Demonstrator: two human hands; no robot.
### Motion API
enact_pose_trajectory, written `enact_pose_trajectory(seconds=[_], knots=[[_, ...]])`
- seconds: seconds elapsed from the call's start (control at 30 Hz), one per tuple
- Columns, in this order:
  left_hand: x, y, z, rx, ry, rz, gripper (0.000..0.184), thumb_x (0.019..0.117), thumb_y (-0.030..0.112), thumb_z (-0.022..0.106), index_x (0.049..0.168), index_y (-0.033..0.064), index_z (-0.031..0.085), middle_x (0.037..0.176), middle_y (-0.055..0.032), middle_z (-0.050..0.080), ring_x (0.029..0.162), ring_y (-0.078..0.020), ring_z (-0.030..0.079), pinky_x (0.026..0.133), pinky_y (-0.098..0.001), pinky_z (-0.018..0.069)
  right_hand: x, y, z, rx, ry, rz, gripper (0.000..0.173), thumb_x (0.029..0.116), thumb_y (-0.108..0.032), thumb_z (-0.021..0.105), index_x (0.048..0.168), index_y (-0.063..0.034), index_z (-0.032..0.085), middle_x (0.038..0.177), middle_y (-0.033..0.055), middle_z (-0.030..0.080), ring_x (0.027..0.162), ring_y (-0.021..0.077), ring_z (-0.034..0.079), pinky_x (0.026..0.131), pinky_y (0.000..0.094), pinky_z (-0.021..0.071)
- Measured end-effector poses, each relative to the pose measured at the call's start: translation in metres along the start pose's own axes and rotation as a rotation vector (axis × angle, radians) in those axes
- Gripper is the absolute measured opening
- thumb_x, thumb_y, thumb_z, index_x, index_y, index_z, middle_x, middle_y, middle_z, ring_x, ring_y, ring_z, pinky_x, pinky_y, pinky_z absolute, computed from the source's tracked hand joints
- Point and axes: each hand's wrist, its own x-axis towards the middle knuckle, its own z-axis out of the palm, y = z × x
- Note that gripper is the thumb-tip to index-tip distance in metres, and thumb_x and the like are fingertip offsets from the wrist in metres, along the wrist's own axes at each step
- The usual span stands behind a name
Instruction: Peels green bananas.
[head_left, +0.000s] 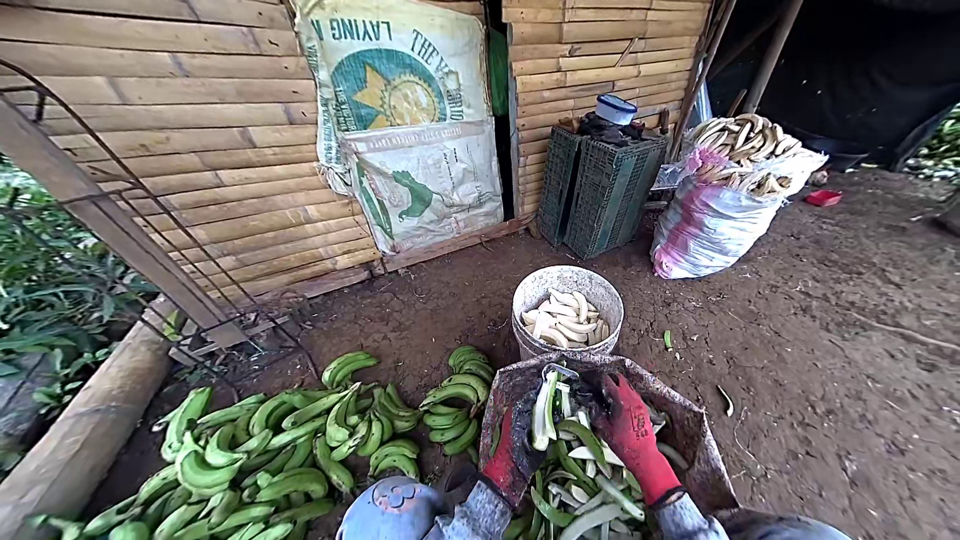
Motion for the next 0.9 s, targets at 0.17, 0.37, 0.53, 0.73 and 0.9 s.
enact_pose_trajectory(seconds=[0.17, 0.37, 0.53, 0.73, 0.9], knots=[[0.004, -0.001, 0.002, 0.243, 0.085, 0.047, 0.035, 0.1104, 0.018, 0.04, 0.132, -0.0035, 0.056, 0.108, -0.0143, 0.068, 0.09, -0.0149, 0.068, 0.082, -0.0307, 0.0582, 0.013, 0.015, -0.012, 0.117, 0.16, -0.023, 0.035, 0.0932, -0.016, 0.064, 0.125, -0.0039, 0.07, 0.114, 0.0178, 0.073, 0.104, 0.0322, 0.071, 0.093, 0.052, 0.0553], [0.023, 0.014, -0.009, -0.022, 0.088, 0.084, 0.038, 0.1117, 0.024, 0.036, 0.136, 0.0007, 0.054, 0.106, -0.0107, 0.067, 0.088, -0.0142, 0.067, 0.08, -0.0306, 0.0582, -0.029, -0.007, 0.015, 0.118, -0.054, -0.257, 0.032, 0.0915, -0.029, 0.069, 0.119, -0.0127, 0.074, 0.107, 0.0121, 0.072, 0.098, 0.0283, 0.071, 0.084, 0.0486, 0.0587], [0.011, 0.007, -0.017, 0.345, -0.2, -0.106, 0.037, 0.1103, 0.023, 0.041, 0.134, -0.0005, 0.056, 0.112, -0.0104, 0.068, 0.095, -0.0129, 0.067, 0.087, -0.0309, 0.0563, -0.002, 0.008, -0.001, -0.103, 0.086, -0.029, 0.042, 0.0854, -0.012, 0.069, 0.125, 0.0008, 0.069, 0.119, 0.0295, 0.067, 0.109, 0.048, 0.066, 0.089, 0.0613, 0.0534], [0.015, -0.002, -0.012, -0.044, 0.018, -0.084, 0.04, 0.112, 0.026, 0.035, 0.132, -0.0029, 0.053, 0.105, -0.0158, 0.068, 0.089, -0.0209, 0.069, 0.079, -0.0361, 0.06, -0.008, 0.001, -0.015, 0.042, 0.119, -0.058, 0.039, 0.0882, -0.018, 0.068, 0.123, 0.0003, 0.07, 0.112, 0.0229, 0.071, 0.102, 0.0389, 0.071, 0.089, 0.0567, 0.0555], [0.02, 0.014, -0.004, -0.49, 0.17, 0.017, 0.033, 0.1126, 0.027, 0.031, 0.12, 0.0043, 0.055, 0.094, -0.0087, 0.069, 0.082, -0.0154, 0.07, 0.073, -0.0302, 0.0605, -0.041, -0.018, 0.017, 0.064, 0.066, -0.217, 0.036, 0.086, -0.028, 0.071, 0.115, -0.0083, 0.076, 0.105, 0.0163, 0.073, 0.094, 0.034, 0.072, 0.077, 0.0512, 0.0595]])
